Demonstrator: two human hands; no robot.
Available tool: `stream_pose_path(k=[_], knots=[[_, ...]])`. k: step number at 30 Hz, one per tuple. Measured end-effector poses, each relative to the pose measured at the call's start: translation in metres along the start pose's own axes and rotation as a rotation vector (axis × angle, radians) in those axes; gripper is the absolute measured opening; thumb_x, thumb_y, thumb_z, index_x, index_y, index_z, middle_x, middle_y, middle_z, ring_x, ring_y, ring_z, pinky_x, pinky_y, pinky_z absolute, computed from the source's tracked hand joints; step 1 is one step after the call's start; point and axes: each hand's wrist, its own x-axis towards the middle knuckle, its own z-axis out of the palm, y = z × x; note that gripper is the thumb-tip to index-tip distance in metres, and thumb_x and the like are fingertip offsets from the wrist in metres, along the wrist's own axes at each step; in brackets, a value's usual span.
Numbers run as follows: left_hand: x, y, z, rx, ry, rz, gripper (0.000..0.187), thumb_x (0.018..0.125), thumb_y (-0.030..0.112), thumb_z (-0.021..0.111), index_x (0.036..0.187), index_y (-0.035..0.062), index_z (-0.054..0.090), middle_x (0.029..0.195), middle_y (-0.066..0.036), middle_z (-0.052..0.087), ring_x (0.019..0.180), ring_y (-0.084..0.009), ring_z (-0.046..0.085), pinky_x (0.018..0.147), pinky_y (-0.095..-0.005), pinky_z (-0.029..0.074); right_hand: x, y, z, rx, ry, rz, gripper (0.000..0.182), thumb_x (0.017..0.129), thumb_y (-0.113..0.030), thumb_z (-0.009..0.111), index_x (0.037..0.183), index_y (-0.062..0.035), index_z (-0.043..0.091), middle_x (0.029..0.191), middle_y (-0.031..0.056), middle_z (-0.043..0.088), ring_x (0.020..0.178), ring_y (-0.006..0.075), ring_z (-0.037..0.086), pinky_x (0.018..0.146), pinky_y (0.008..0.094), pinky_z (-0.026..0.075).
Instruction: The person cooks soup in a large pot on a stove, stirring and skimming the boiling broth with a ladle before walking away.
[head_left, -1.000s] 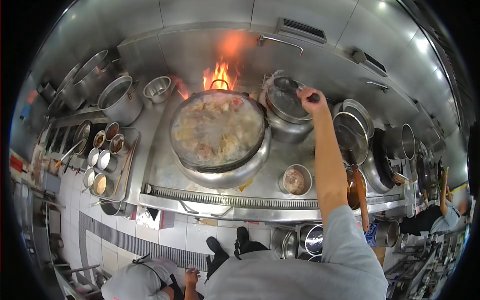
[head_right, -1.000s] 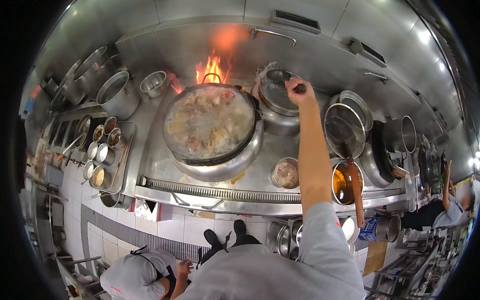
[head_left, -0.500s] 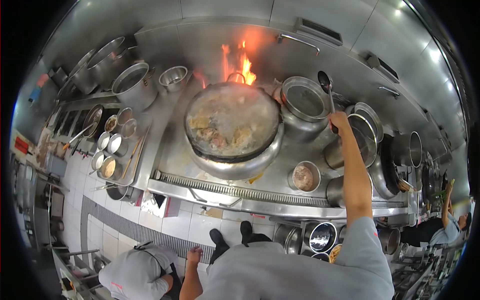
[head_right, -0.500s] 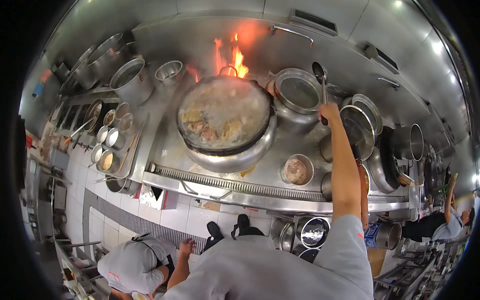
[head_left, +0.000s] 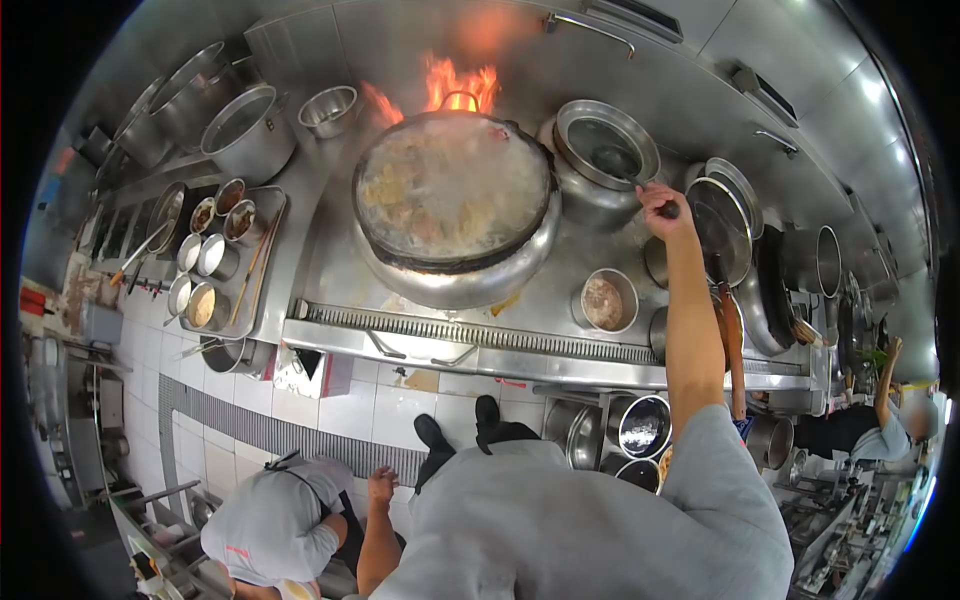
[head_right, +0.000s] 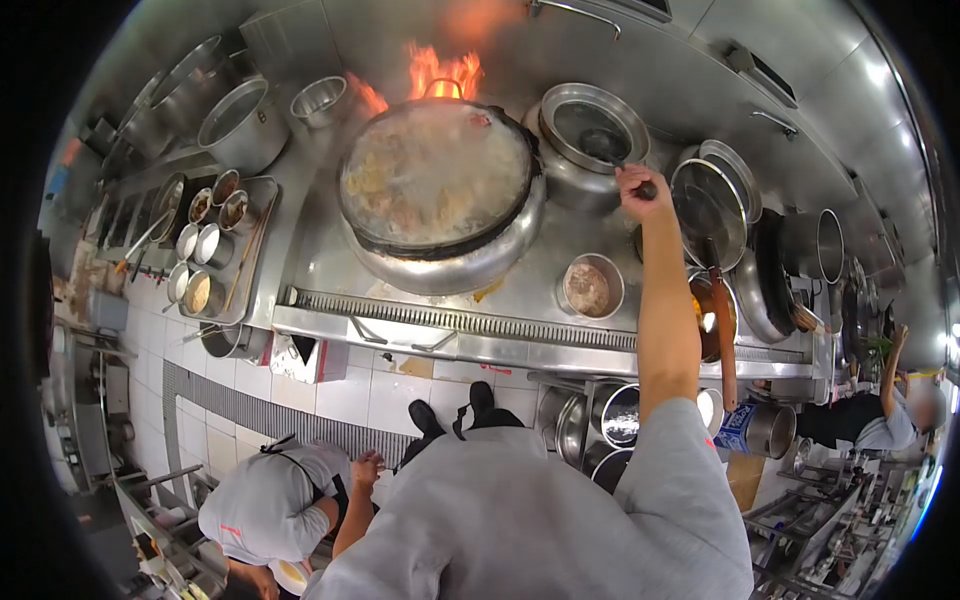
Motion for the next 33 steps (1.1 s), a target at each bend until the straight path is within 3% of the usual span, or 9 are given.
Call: stream_pose_path(k=[4,7,9,10,12,17,21,31,33], knots=[[0.001,-0.036,-0.001,-0.062,0.009,-0.087,0.040,0.080,0.016,0.056,0.112,-0.0081,0.052,0.088,-0.016,0.063,0.072,-0.0204,0.063,0.060,-0.0276,0.051,-0.040,0.018,-0.009,-0.092,-0.064,-0.014,0.037,0.087,-0.004,0.044,0.120,0.0074,0.032,0.064,0.0008,0.046,0.049,0.0085,0.046,0.043,0.0207,0.035],[0.008,-0.045,-0.006,0.105,0.010,-0.091,0.037,0.079,0.014,0.056,0.109,-0.0071,0.054,0.087,-0.015,0.064,0.072,-0.0199,0.063,0.060,-0.0278,0.052,-0.068,0.029,-0.011,-0.222,-0.129,0.013,0.032,0.091,-0.007,0.037,0.119,0.0075,0.033,0.063,0.0005,0.043,0.046,0.0070,0.044,0.042,0.0197,0.034],[0.055,-0.081,-0.018,0.480,-0.189,0.404,0.035,0.079,0.014,0.056,0.107,-0.0067,0.056,0.086,-0.013,0.064,0.072,-0.0184,0.063,0.060,-0.0272,0.052,-0.087,0.046,-0.006,-0.285,-0.112,-0.008,0.031,0.091,-0.008,0.036,0.118,0.0075,0.034,0.063,0.0004,0.042,0.044,0.0067,0.043,0.040,0.0200,0.034],[0.048,-0.067,-0.016,0.482,-0.191,0.401,0.035,0.079,0.014,0.056,0.107,-0.0067,0.056,0.086,-0.013,0.064,0.072,-0.0184,0.063,0.060,-0.0272,0.052,-0.096,0.054,-0.002,-0.348,-0.096,-0.041,0.031,0.092,-0.009,0.034,0.118,0.0075,0.034,0.064,0.0003,0.042,0.043,0.0064,0.042,0.039,0.0203,0.033],[0.032,-0.014,-0.008,0.117,-0.020,0.071,0.035,0.080,0.015,0.055,0.107,-0.0070,0.055,0.085,-0.013,0.064,0.070,-0.0171,0.062,0.059,-0.0262,0.051,-0.115,0.069,0.005,-0.353,-0.089,-0.044,0.030,0.093,-0.010,0.034,0.117,0.0074,0.035,0.064,0.0005,0.042,0.042,0.0066,0.041,0.038,0.0207,0.033],[0.052,0.028,-0.004,0.034,-0.085,0.191,0.037,0.080,0.016,0.055,0.109,-0.0066,0.054,0.082,-0.011,0.063,0.067,-0.0153,0.060,0.060,-0.0251,0.049,-0.160,0.106,0.000,-0.320,0.016,-0.034,0.030,0.092,-0.010,0.033,0.117,0.0063,0.037,0.064,0.0016,0.042,0.038,0.0055,0.038,0.033,0.0196,0.027],[0.040,0.057,-0.002,0.145,-0.099,0.180,0.038,0.085,0.019,0.055,0.114,-0.0054,0.051,0.081,-0.008,0.062,0.067,-0.0133,0.061,0.052,-0.0227,0.045,-0.185,0.143,-0.016,-0.446,0.115,-0.073,0.024,0.089,-0.006,0.039,0.110,0.0051,0.045,0.063,-0.0018,0.045,0.038,0.0032,0.039,0.032,0.0186,0.031],[0.067,0.000,-0.028,0.249,-0.172,0.190,0.029,0.081,0.018,0.056,0.104,0.0004,0.057,0.072,-0.007,0.062,0.053,-0.0127,0.058,0.039,-0.0243,0.040,-0.216,0.233,-0.069,-0.751,0.387,-0.063,0.027,0.083,-0.007,0.050,0.109,-0.0031,0.047,0.059,-0.0021,0.043,0.038,0.0065,0.038,0.032,0.0218,0.029],[0.056,0.006,-0.030,0.152,-0.165,0.055,0.032,0.077,0.010,0.057,0.103,-0.0083,0.056,0.083,-0.012,0.062,0.068,-0.0169,0.061,0.055,-0.0268,0.052,-0.222,0.246,-0.074,-1.066,0.497,-0.118,0.033,0.081,-0.006,0.052,0.112,0.0010,0.045,0.058,0.0004,0.044,0.036,0.0104,0.038,0.032,0.0250,0.030]])
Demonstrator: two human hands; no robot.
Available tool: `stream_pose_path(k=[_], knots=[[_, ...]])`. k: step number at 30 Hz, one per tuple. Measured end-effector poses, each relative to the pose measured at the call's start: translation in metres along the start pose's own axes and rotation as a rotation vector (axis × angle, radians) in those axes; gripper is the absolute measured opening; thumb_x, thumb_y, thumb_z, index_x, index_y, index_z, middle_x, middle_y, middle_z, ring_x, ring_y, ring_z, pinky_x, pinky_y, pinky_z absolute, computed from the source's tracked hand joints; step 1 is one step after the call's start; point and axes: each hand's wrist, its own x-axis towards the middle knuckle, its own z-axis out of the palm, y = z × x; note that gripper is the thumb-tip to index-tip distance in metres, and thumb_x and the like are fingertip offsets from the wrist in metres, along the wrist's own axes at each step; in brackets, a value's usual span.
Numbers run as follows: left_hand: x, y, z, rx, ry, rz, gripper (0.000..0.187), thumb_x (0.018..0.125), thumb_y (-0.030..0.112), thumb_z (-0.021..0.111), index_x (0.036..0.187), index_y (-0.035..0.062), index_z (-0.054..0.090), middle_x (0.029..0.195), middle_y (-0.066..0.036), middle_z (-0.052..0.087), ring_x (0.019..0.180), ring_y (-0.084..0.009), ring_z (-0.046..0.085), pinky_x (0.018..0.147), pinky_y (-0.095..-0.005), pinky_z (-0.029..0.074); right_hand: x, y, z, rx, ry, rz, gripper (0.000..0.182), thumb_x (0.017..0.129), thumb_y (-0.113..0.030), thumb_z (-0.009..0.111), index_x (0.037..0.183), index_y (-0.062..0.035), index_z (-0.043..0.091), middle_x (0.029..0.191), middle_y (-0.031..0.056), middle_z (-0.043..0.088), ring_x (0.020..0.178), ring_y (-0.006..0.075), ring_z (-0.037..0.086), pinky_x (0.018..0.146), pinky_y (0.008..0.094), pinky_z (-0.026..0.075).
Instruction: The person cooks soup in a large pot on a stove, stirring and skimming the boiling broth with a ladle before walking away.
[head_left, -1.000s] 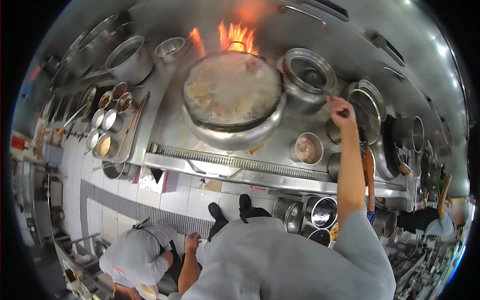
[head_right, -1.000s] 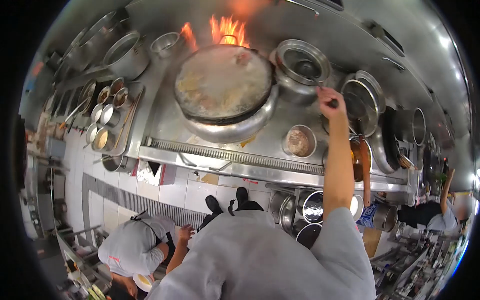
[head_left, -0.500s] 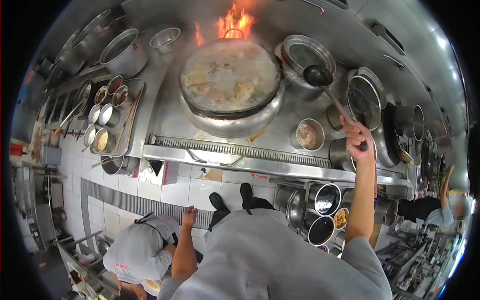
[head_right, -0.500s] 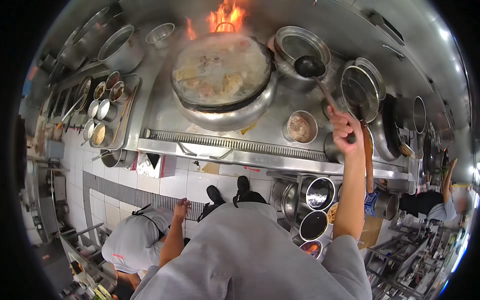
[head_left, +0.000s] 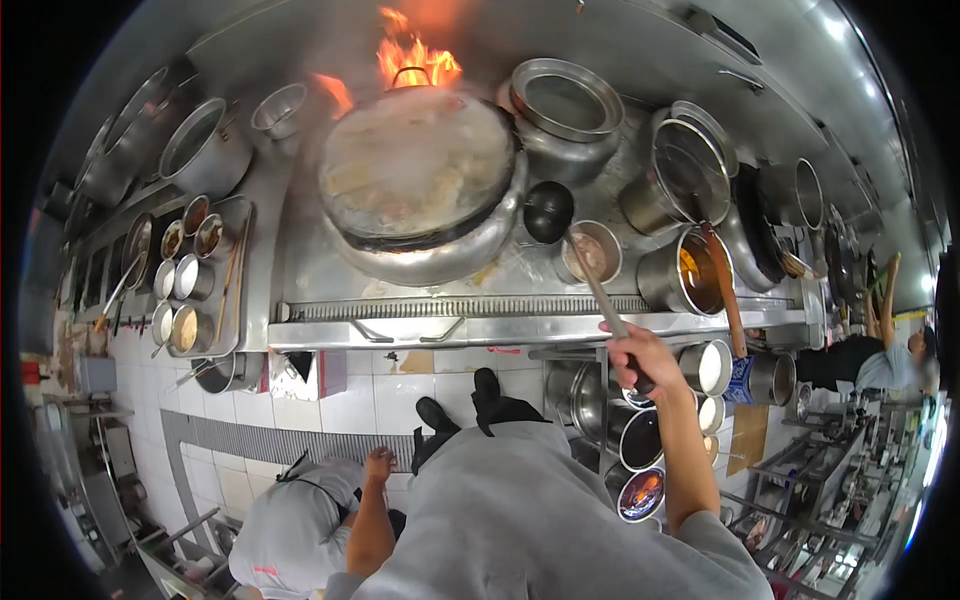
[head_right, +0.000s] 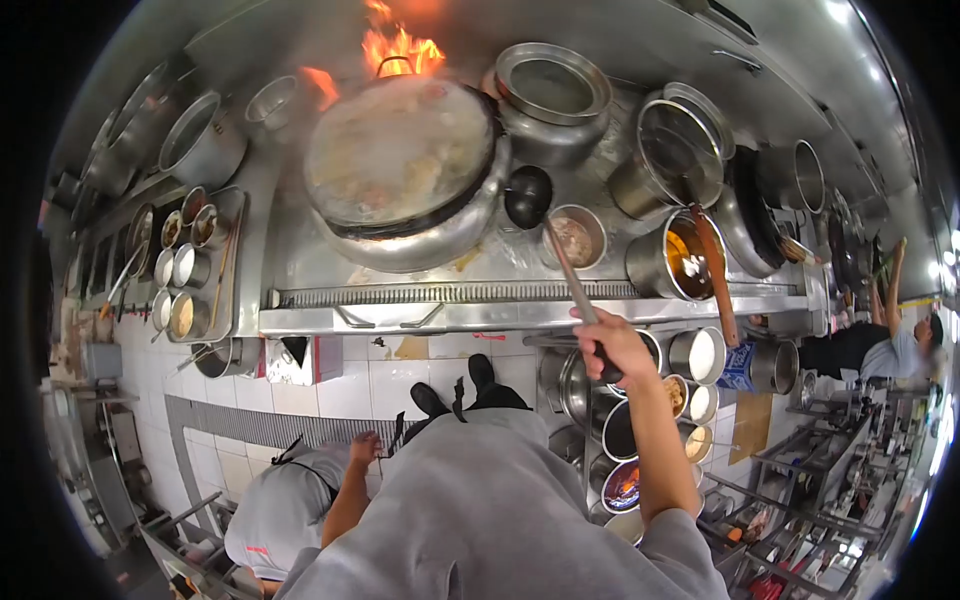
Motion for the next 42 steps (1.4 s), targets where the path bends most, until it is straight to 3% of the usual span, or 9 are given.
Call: stream_pose_path(k=[8,10,12,15,16,24,33,37,42], knots=[[-0.001,0.002,-0.002,-0.017,0.013,0.015,0.032,0.079,0.010,0.057,0.106,-0.0077,0.055,0.083,-0.013,0.062,0.069,-0.0160,0.061,0.055,-0.0264,0.051,-0.023,0.015,-0.006,-0.749,0.351,-0.311,0.047,0.076,-0.008,0.054,0.121,0.0035,0.045,0.062,0.0106,0.055,0.044,0.0176,0.053,0.043,0.0298,0.042],[-0.006,0.011,0.001,-0.008,0.013,0.013,0.032,0.079,0.010,0.057,0.106,-0.0073,0.055,0.084,-0.012,0.062,0.069,-0.0168,0.061,0.056,-0.0264,0.051,-0.006,0.025,-0.028,-1.101,0.516,-0.779,0.047,0.074,-0.008,0.055,0.118,0.0055,0.047,0.071,0.0192,0.058,0.058,0.0239,0.057,0.059,0.0339,0.047],[-0.010,0.015,0.007,-0.011,0.028,0.047,0.032,0.079,0.011,0.056,0.106,-0.0070,0.055,0.082,-0.012,0.062,0.068,-0.0165,0.061,0.057,-0.0261,0.051,-0.013,0.017,-0.033,-1.039,0.603,-0.543,0.049,0.071,-0.009,0.056,0.117,0.0067,0.047,0.078,0.0252,0.057,0.072,0.0291,0.058,0.074,0.0358,0.045],[-0.014,0.027,0.015,0.007,0.068,0.094,0.032,0.079,0.013,0.055,0.104,-0.0066,0.056,0.079,-0.011,0.063,0.066,-0.0156,0.060,0.058,-0.0257,0.050,-0.020,-0.006,-0.027,-0.642,0.471,-0.299,0.039,0.075,-0.003,0.053,0.113,0.0030,0.051,0.056,0.0081,0.052,0.042,0.0143,0.050,0.040,0.0294,0.039],[-0.019,0.029,0.014,0.055,0.066,0.090,0.033,0.079,0.015,0.054,0.104,-0.0066,0.057,0.078,-0.010,0.063,0.066,-0.0150,0.060,0.058,-0.0254,0.049,-0.014,0.001,-0.032,-0.555,0.461,-0.372,0.035,0.077,0.000,0.050,0.112,0.0012,0.052,0.050,0.0002,0.045,0.034,0.0072,0.041,0.031,0.0244,0.029],[-0.021,0.023,0.021,0.045,0.104,0.051,0.035,0.080,0.016,0.057,0.105,-0.0078,0.056,0.076,-0.011,0.062,0.065,-0.0145,0.058,0.056,-0.0252,0.048,0.000,-0.014,-0.014,-0.286,0.341,-0.387,0.034,0.078,-0.001,0.051,0.112,0.0019,0.052,0.051,0.0001,0.044,0.032,0.0090,0.038,0.031,0.0220,0.031],[-0.015,0.000,0.012,0.002,0.030,0.059,0.035,0.080,0.014,0.056,0.107,-0.0094,0.054,0.079,-0.012,0.062,0.066,-0.0162,0.060,0.058,-0.0260,0.050,0.084,-0.091,-0.006,-0.475,0.349,-0.598,0.033,0.079,-0.007,0.053,0.110,0.0025,0.052,0.050,0.0004,0.046,0.033,0.0093,0.042,0.031,0.0231,0.031],[-0.016,-0.007,0.013,-0.044,0.126,0.080,0.034,0.081,0.013,0.055,0.106,-0.0094,0.054,0.082,-0.013,0.063,0.068,-0.0167,0.061,0.058,-0.0266,0.050,0.163,-0.123,-0.039,-0.646,0.384,-0.759,0.012,0.079,-0.007,0.055,0.088,0.0014,0.056,0.053,0.0023,0.048,0.036,0.0120,0.045,0.031,0.0283,0.034],[-0.038,0.000,0.019,-0.068,0.157,0.001,0.034,0.081,0.012,0.055,0.107,-0.0105,0.053,0.087,-0.015,0.063,0.072,-0.0184,0.062,0.059,-0.0276,0.051,0.215,-0.161,-0.025,-0.377,0.317,-0.468,0.009,0.080,-0.010,0.056,0.076,-0.0065,0.049,0.055,0.0013,0.048,0.039,0.0100,0.044,0.034,0.0254,0.035]])
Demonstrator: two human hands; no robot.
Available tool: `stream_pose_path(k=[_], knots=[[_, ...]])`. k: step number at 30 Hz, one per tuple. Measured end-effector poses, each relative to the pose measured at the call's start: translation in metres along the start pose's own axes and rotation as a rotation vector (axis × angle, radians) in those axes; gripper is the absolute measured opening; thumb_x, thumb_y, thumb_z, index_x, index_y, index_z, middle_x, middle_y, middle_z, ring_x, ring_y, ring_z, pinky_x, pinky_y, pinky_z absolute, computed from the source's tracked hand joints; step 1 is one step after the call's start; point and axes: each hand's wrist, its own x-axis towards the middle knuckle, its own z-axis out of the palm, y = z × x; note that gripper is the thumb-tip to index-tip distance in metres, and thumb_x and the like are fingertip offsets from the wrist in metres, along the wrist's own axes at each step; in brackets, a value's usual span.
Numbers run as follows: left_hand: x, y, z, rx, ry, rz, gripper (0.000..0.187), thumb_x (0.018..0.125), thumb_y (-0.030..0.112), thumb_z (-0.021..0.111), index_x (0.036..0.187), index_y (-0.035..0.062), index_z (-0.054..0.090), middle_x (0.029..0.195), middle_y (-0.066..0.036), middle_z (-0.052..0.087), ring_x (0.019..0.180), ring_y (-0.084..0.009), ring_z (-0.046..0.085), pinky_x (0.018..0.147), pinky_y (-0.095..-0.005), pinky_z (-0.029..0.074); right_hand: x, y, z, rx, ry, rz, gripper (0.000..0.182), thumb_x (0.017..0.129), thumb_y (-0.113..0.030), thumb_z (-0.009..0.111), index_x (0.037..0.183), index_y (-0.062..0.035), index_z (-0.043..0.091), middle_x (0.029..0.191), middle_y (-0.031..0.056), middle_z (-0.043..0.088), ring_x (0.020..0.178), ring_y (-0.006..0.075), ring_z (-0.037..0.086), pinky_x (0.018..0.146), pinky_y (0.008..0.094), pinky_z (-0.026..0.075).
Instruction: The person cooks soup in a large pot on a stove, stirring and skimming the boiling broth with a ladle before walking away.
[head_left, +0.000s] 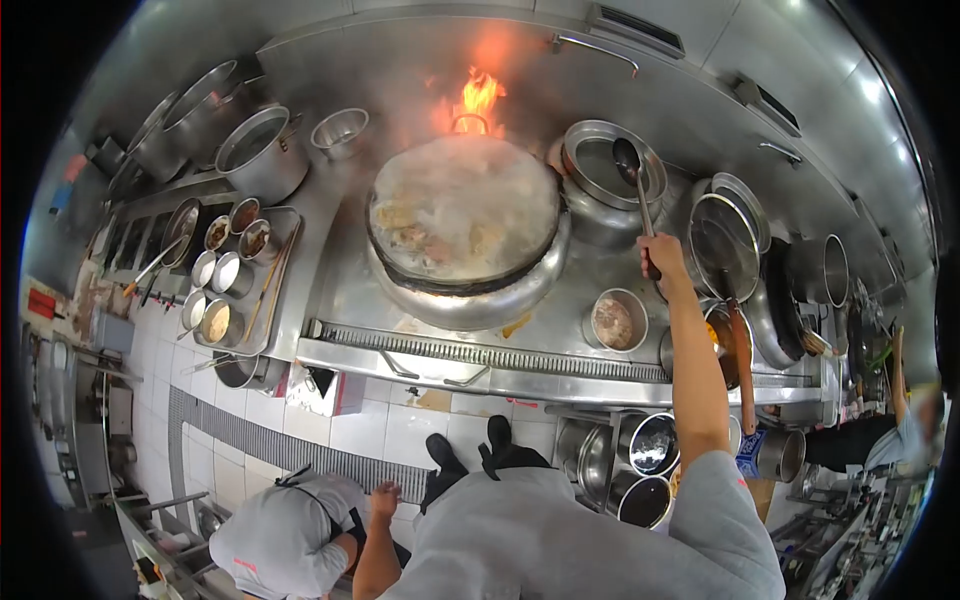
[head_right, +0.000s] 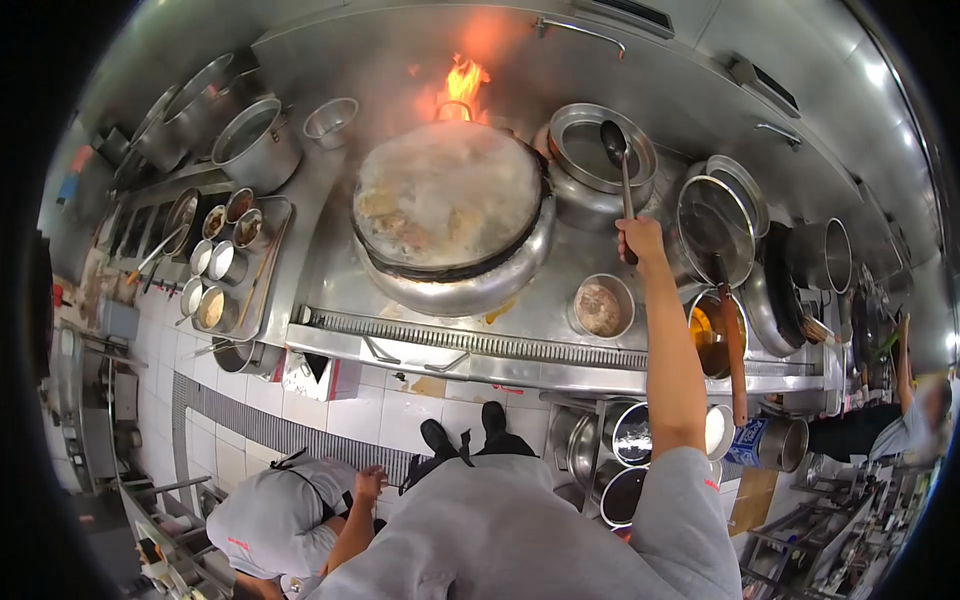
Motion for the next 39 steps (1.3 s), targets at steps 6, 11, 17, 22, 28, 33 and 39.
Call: stream_pose_path(k=[6,11,17,22,28,33,39], knots=[[-0.009,0.000,0.004,-0.020,0.038,0.020,0.036,0.081,0.009,0.055,0.111,-0.0114,0.050,0.090,-0.017,0.062,0.076,-0.0206,0.062,0.062,-0.0274,0.053,0.042,0.003,-0.010,0.798,-0.243,0.298,0.014,0.082,-0.010,0.055,0.087,0.0025,0.052,0.059,0.0018,0.049,0.046,0.0104,0.047,0.042,0.0241,0.037],[-0.018,0.007,0.005,-0.077,0.046,-0.020,0.038,0.080,0.009,0.056,0.112,-0.0107,0.050,0.090,-0.016,0.062,0.077,-0.0201,0.062,0.062,-0.0270,0.052,0.044,0.001,-0.022,1.248,-0.535,0.356,0.025,0.087,-0.011,0.050,0.101,0.0090,0.046,0.064,0.0008,0.050,0.048,0.0080,0.046,0.044,0.0215,0.036],[-0.015,0.007,0.005,-0.048,0.036,-0.007,0.036,0.080,0.010,0.055,0.110,-0.0101,0.052,0.085,-0.015,0.063,0.073,-0.0181,0.062,0.060,-0.0264,0.051,0.009,-0.021,-0.032,1.323,-0.537,0.323,0.030,0.090,-0.012,0.047,0.110,0.0095,0.040,0.063,0.0015,0.048,0.046,0.0081,0.044,0.042,0.0212,0.035],[-0.005,0.017,0.007,0.015,0.021,0.017,0.034,0.079,0.012,0.056,0.107,-0.0082,0.055,0.082,-0.013,0.063,0.067,-0.0162,0.061,0.057,-0.0252,0.049,-0.015,-0.037,-0.033,1.368,-0.667,0.306,0.033,0.094,-0.014,0.036,0.115,0.0117,0.036,0.065,0.0038,0.045,0.045,0.0080,0.044,0.040,0.0207,0.033],[0.013,0.009,0.014,-0.031,0.013,0.067,0.035,0.078,0.014,0.056,0.106,-0.0069,0.057,0.082,-0.011,0.063,0.065,-0.0149,0.060,0.057,-0.0253,0.048,-0.055,-0.065,-0.004,1.397,-0.778,0.405,0.030,0.093,-0.012,0.037,0.112,0.0115,0.039,0.063,0.0023,0.045,0.041,0.0066,0.040,0.037,0.0206,0.033],[0.016,0.014,0.017,0.044,0.003,0.049,0.035,0.076,0.012,0.057,0.105,-0.0065,0.056,0.083,-0.011,0.063,0.064,-0.0146,0.060,0.056,-0.0255,0.048,-0.055,-0.068,0.030,1.342,-0.867,0.441,0.029,0.093,-0.013,0.038,0.113,0.0090,0.040,0.063,0.0020,0.045,0.040,0.0065,0.041,0.037,0.0213,0.033],[0.024,0.046,0.059,-0.273,-0.164,-0.001,0.034,0.078,0.008,0.056,0.109,-0.0058,0.053,0.083,-0.010,0.063,0.071,-0.0148,0.060,0.060,-0.0247,0.049,-0.054,-0.071,0.074,1.123,-0.863,0.431,0.027,0.091,-0.013,0.044,0.111,0.0041,0.045,0.061,-0.0011,0.045,0.040,0.0057,0.041,0.037,0.0211,0.032]])
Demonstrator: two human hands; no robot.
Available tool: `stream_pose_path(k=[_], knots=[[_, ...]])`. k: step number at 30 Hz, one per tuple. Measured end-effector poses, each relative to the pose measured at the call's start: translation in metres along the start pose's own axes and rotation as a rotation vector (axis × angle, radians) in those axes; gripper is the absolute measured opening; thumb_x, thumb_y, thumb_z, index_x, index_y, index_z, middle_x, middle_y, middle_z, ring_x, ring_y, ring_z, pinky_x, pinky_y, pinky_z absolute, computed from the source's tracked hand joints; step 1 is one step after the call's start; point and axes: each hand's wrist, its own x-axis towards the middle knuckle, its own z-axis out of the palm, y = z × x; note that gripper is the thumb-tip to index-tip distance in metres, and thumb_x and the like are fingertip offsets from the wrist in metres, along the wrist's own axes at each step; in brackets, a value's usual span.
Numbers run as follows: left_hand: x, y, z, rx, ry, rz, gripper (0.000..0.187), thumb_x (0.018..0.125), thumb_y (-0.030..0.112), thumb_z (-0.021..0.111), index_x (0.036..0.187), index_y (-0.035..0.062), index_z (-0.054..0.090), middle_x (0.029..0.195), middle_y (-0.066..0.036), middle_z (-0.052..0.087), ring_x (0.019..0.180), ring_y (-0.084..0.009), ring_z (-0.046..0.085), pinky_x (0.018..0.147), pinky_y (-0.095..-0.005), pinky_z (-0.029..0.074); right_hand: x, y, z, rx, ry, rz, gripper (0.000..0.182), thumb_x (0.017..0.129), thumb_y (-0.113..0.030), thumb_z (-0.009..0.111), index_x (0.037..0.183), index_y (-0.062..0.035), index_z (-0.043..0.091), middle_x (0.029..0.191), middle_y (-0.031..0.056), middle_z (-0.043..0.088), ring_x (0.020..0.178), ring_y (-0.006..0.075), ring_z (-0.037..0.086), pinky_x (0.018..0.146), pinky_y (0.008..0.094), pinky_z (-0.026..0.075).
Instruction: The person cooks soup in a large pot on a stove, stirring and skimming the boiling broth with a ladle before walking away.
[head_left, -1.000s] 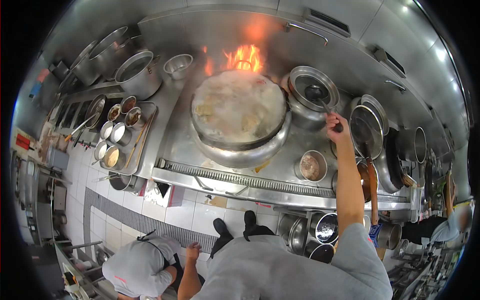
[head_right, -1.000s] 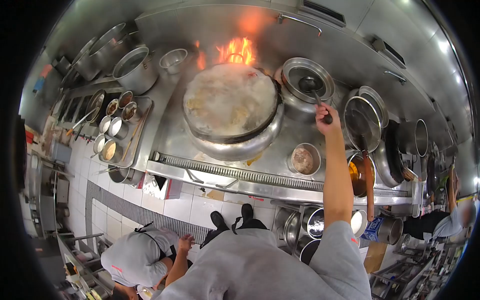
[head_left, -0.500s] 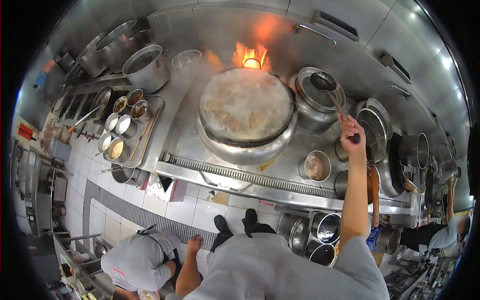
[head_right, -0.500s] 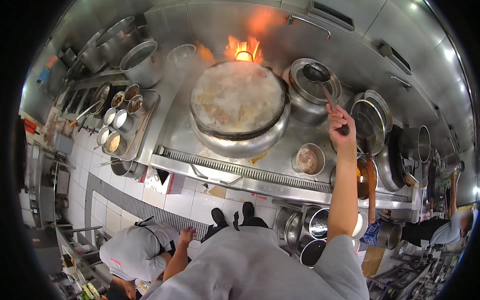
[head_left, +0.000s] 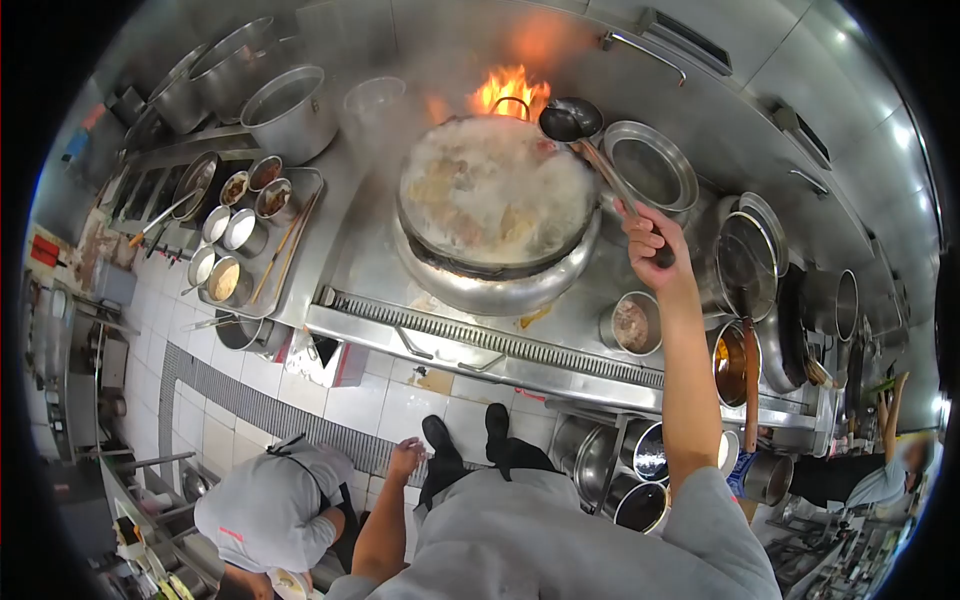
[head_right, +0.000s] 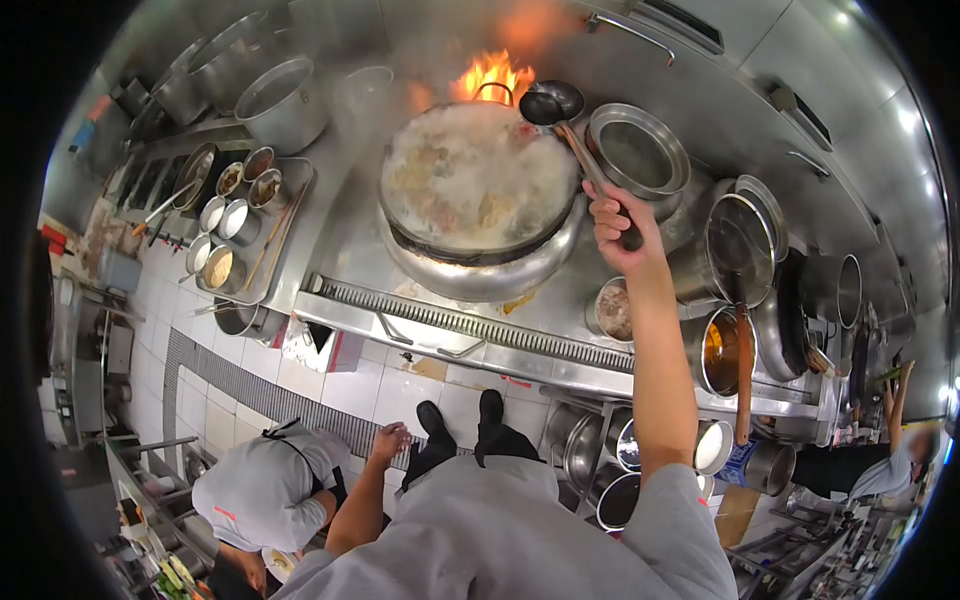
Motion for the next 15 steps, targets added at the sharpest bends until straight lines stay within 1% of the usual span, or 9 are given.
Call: stream_pose_path(k=[2,4,6,8,10,11,13,14,15], knots=[[0.007,0.013,0.026,-0.126,-0.118,0.031,0.031,0.080,0.006,0.055,0.108,-0.0057,0.053,0.085,-0.009,0.062,0.073,-0.0142,0.060,0.061,-0.0239,0.048,0.010,0.007,0.005,-0.049,0.035,-0.014,0.026,0.090,-0.013,0.045,0.110,0.0037,0.046,0.061,-0.0013,0.046,0.040,0.0054,0.040,0.037,0.0212,0.032],[0.015,0.025,0.059,-0.027,-0.082,0.011,0.030,0.081,0.006,0.055,0.109,-0.0051,0.053,0.086,-0.008,0.062,0.073,-0.0131,0.059,0.061,-0.0237,0.048,0.016,0.010,0.009,-0.217,0.123,-0.064,0.026,0.089,-0.012,0.048,0.110,0.0022,0.047,0.061,-0.0017,0.046,0.041,0.0053,0.039,0.037,0.0216,0.032],[0.028,0.033,0.082,0.083,-0.159,0.053,0.032,0.082,0.009,0.056,0.111,-0.0044,0.052,0.085,-0.007,0.062,0.070,-0.0124,0.058,0.060,-0.0238,0.047,0.020,0.010,0.010,-0.280,0.155,-0.068,0.025,0.088,-0.011,0.049,0.110,0.0016,0.047,0.060,-0.0016,0.046,0.041,0.0057,0.039,0.037,0.0218,0.031],[0.051,0.028,0.102,0.130,-0.245,0.023,0.035,0.082,0.013,0.058,0.113,-0.0034,0.052,0.084,-0.007,0.062,0.068,-0.0119,0.057,0.060,-0.0232,0.045,0.021,0.013,0.014,-0.338,0.196,-0.060,0.025,0.087,-0.011,0.050,0.109,0.0010,0.048,0.060,-0.0015,0.046,0.041,0.0062,0.039,0.036,0.0221,0.031],[0.082,0.002,0.119,-0.001,-0.315,0.048,0.033,0.083,0.014,0.057,0.112,0.0001,0.053,0.088,-0.005,0.062,0.073,-0.0124,0.058,0.063,-0.0246,0.047,0.018,0.018,0.021,-0.595,0.318,-0.143,0.023,0.086,-0.011,0.052,0.106,0.0004,0.049,0.060,-0.0013,0.047,0.040,0.0074,0.040,0.036,0.0222,0.032],[0.076,0.010,0.130,0.097,-0.308,0.084,0.035,0.081,0.008,0.056,0.115,0.0003,0.050,0.090,-0.005,0.061,0.079,-0.0137,0.059,0.066,-0.0272,0.048,0.016,0.023,0.024,-0.587,0.349,-0.118,0.023,0.086,-0.011,0.052,0.106,0.0004,0.049,0.060,-0.0013,0.047,0.040,0.0074,0.040,0.036,0.0222,0.032],[0.081,0.013,0.150,0.152,-0.329,0.065,0.036,0.081,0.010,0.057,0.115,-0.0002,0.051,0.096,-0.006,0.061,0.082,-0.0154,0.060,0.073,-0.0282,0.048,0.017,0.030,0.027,-0.943,0.475,-0.204,0.022,0.084,-0.012,0.053,0.102,0.0000,0.051,0.059,-0.0011,0.047,0.039,0.0081,0.041,0.036,0.0228,0.032],[0.079,0.014,0.159,0.082,-0.343,0.032,0.034,0.083,0.015,0.056,0.114,0.0043,0.052,0.096,-0.005,0.062,0.082,-0.0146,0.060,0.070,-0.0262,0.048,0.016,0.030,0.022,-1.101,0.494,-0.225,0.020,0.084,-0.013,0.054,0.100,0.0000,0.052,0.057,-0.0004,0.046,0.038,0.0079,0.041,0.035,0.0236,0.032],[0.076,0.016,0.168,0.084,-0.348,0.020,0.034,0.083,0.015,0.056,0.114,0.0043,0.052,0.096,-0.005,0.062,0.082,-0.0146,0.060,0.070,-0.0262,0.048,0.015,0.031,0.016,-1.098,0.506,-0.217,0.020,0.084,-0.013,0.054,0.100,0.0000,0.052,0.057,-0.0004,0.046,0.038,0.0079,0.041,0.035,0.0236,0.032]])
